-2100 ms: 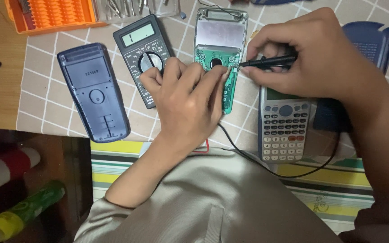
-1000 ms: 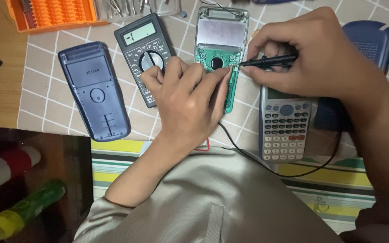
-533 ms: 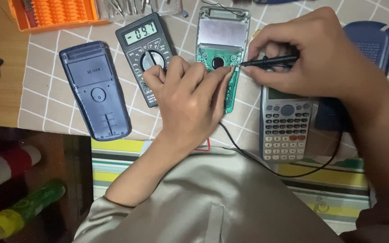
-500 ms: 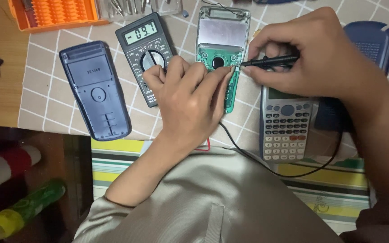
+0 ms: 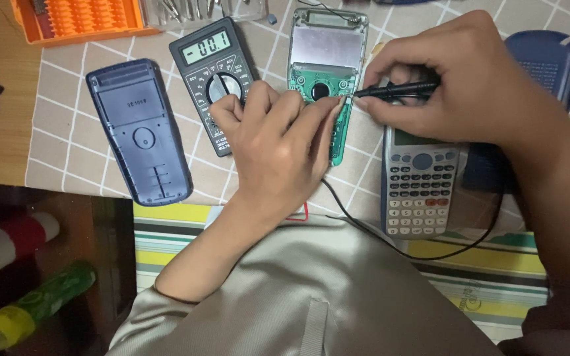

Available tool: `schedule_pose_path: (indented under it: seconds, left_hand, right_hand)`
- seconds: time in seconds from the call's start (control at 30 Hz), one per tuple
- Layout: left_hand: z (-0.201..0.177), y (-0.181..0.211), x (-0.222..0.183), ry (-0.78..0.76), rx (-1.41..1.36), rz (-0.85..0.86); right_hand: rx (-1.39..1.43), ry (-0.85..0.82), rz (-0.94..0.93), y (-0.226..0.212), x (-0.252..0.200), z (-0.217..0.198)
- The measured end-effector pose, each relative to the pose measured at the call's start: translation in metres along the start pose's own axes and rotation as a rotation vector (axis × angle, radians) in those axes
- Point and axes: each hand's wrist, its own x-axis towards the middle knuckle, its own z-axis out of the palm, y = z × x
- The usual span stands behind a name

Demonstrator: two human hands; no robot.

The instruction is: Testing electrical components on a calculator circuit board using a digital multimeter

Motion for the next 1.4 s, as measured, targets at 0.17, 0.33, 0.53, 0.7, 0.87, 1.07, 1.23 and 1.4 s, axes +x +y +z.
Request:
schedule_pose_path:
  seconds: [0.17,0.33,0.53,0.7,0.87,1.07,1.23,1.4]
  left_hand:
    - [0.0001,-0.0003,-0.0005,-0.005,-0.001,-0.001]
    - [0.0004,0.0001,-0.0001,0.005,-0.002,-0.002]
    - [-0.0003,0.0004,0.0002,-0.006,-0.004,-0.008]
    - [0.0,-0.0001,-0.0002,-0.007,-0.006,-0.004]
    - [0.0007,-0.0003,-0.001,-0.009,0.002,-0.003]
    - [0.0008,-0.0003,-0.0011,-0.012,0.008,-0.008]
    - [0.0004,-0.0003,-0.0011,-0.016,0.002,-0.01]
    - [0.0007,0.0002,-0.0007,-0.015,-0.007,-0.014]
  right_hand:
    - [-0.002,-0.009,0.01,-0.0036,0.0018,-0.0014]
    - [0.008,-0.005,-0.007,-0.0025,0.0012,-0.0009]
    - [0.019,0.0,0.029,-0.0047,0.0015,-0.0011]
    - [0.016,-0.012,0.011,-0.0063,0.0028,-0.0025]
    - [0.01,-0.01,0.014,-0.0045,0.0019,-0.0015]
    - [0.014,-0.004,0.01,-0.004,0.0017,-0.0009]
    - [0.007,-0.005,0.033,-0.0047,0.0018,-0.0009]
    - [0.011,-0.009,0.014,-0.0055,0.0025,-0.0017]
